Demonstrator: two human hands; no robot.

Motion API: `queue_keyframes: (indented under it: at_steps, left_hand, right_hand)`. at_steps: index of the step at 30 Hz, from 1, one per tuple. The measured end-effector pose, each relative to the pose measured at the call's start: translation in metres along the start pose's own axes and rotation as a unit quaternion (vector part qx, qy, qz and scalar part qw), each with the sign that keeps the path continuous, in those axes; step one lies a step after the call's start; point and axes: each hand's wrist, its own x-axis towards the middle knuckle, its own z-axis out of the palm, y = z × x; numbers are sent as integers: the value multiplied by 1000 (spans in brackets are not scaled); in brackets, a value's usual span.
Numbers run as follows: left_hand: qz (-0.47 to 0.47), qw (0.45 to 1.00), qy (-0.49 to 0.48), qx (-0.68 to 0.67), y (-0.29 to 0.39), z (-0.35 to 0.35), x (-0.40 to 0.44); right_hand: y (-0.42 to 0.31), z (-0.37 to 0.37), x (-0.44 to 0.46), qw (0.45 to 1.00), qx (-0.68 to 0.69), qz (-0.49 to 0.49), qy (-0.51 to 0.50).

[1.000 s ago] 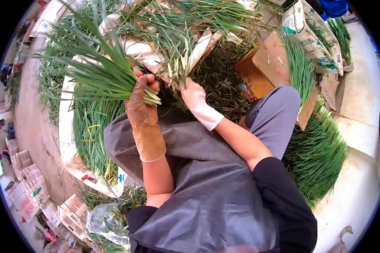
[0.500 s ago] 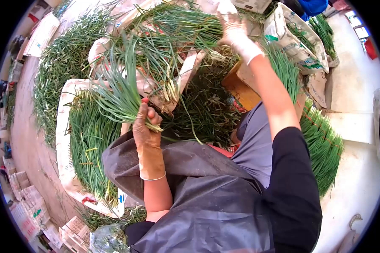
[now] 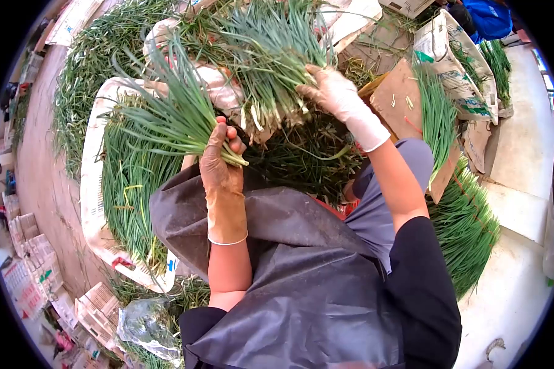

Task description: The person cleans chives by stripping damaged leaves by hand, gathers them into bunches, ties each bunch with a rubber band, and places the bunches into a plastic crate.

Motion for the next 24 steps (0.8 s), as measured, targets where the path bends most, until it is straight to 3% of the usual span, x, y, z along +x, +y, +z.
queue_keyframes:
  at_steps: [2,4,6,8,10,12,14,17,20,22,24]
  left_hand:
    - [-19,1000,4,-7,-1,-3,0]
    - [-24,1000,9,3,-2,-4,-2]
    - [-28,1000,5,11,-3,0,-1]
    - [-22,1000,7,12,-5,-1,-2]
    - [-13,1000,-9,16,-11,1,-3]
    - [-28,1000,2,12,-21,-1,-2]
    - [-55,998,15,8,-34,-6,0]
    - [-105,993,55,23,-52,-1,-10]
    - [-91,990,77,77,-63,3,-20]
    - [-100,985,97,97,-69,-1,-21]
    - [-125,980,105,112,-67,-5,-20]
  right_hand:
    - [-2,-11,-3,995,-82,47,-23]
    - [-6,-13,-3,995,-48,78,-26]
    - [-8,-28,-9,993,70,91,1]
    - [-13,-50,-21,931,336,137,35]
    - [4,-42,-20,865,473,160,-56]
    - [5,-21,-35,857,475,176,-96]
    - [-31,-50,-65,807,553,189,-88]
    - [-32,-6,-91,770,625,116,-53]
    - [-46,25,-118,751,651,92,-67]
    - [-59,36,-133,777,623,62,-62]
    - [-66,37,-137,680,711,147,-104]
